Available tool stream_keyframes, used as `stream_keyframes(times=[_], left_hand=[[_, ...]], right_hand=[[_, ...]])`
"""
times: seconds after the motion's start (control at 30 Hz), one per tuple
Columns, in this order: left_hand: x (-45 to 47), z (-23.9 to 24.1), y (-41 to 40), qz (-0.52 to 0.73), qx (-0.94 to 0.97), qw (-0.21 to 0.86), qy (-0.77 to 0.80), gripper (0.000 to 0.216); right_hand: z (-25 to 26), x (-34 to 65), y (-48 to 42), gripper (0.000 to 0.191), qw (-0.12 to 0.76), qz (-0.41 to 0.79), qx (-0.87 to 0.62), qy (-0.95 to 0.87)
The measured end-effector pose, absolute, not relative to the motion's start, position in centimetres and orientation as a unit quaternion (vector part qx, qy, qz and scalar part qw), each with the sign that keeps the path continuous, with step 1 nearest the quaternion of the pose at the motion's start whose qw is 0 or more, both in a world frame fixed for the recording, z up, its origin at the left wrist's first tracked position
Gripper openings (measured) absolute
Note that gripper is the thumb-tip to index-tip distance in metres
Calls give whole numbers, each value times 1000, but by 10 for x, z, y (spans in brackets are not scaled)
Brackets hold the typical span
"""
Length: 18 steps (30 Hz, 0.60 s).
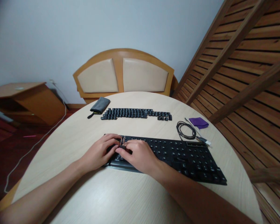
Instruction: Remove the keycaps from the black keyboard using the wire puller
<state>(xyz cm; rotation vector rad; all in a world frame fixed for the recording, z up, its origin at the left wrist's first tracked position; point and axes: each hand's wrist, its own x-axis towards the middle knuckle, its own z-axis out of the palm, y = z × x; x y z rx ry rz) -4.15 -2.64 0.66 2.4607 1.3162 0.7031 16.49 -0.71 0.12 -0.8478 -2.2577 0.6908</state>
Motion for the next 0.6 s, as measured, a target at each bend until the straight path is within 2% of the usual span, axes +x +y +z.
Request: stream_keyframes(times=[0.3, 0.47, 0.6], left_hand=[[-42, 6, -28, 242, 847, 124, 457, 17], [-43, 5, -26, 244, 847, 122, 456, 19], [-43, 7, -27, 242, 847, 119, 457, 23]], right_hand=[[4, 164, -6, 43, 272, 260, -356, -855], [4, 165, -4, 40, 266, 326, -373, -827], [1, 165, 0, 39, 295, 402, -390, -775]])
